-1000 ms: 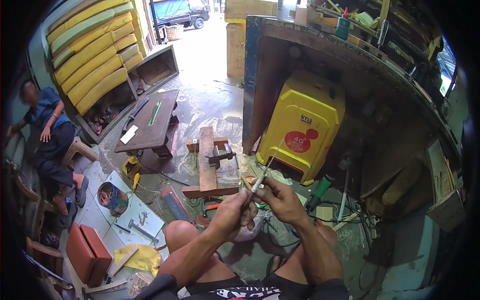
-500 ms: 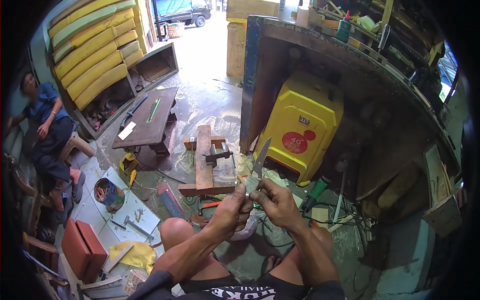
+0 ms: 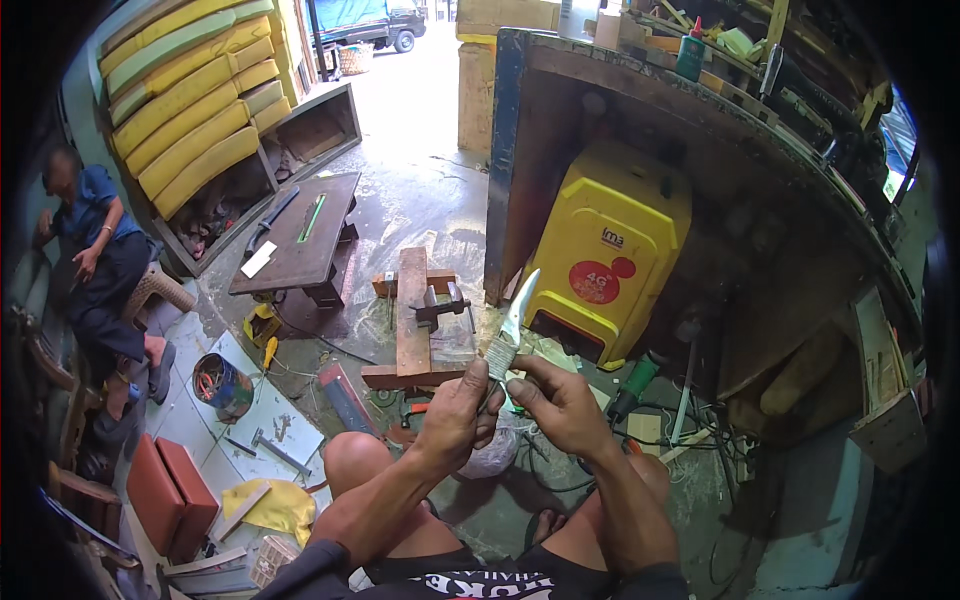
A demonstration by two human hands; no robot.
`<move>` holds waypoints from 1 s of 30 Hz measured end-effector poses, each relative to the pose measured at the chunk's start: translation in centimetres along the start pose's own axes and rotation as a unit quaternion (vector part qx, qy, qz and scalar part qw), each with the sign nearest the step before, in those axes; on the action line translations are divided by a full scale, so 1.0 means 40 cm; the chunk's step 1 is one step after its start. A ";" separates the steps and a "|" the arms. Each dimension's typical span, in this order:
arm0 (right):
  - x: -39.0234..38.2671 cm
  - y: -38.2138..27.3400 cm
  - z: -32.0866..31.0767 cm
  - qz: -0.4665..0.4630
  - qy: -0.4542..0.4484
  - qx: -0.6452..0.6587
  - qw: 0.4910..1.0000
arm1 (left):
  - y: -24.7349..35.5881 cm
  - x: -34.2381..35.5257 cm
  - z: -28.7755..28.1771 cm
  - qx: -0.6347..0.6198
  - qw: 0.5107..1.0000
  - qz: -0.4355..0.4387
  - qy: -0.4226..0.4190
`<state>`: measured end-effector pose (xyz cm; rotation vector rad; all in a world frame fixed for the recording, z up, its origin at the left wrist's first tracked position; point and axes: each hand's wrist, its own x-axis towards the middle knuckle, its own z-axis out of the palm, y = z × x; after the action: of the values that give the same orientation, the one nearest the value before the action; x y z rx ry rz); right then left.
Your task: The person wraps wire around a handle of a tool with their hands and pulls the wire tight to secure the wrap.
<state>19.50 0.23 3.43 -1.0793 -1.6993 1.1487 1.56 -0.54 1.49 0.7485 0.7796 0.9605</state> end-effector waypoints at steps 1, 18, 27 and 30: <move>0.001 0.005 -0.001 -0.010 -0.002 0.005 1.000 | 0.000 0.000 0.002 0.002 1.000 0.004 -0.002; 0.008 0.031 -0.017 0.031 -0.123 0.248 0.960 | 0.004 -0.015 -0.011 -0.198 0.960 -0.131 -0.150; 0.014 0.044 -0.001 0.018 0.012 0.083 0.996 | -0.034 0.011 0.010 0.336 0.921 0.190 0.050; 0.012 0.011 -0.001 0.029 0.017 0.054 0.998 | -0.012 0.022 -0.003 0.217 0.967 0.118 0.070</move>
<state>19.47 0.79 3.07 -1.0817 -1.5707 1.2378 1.98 0.07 0.83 1.1833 1.0593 1.0767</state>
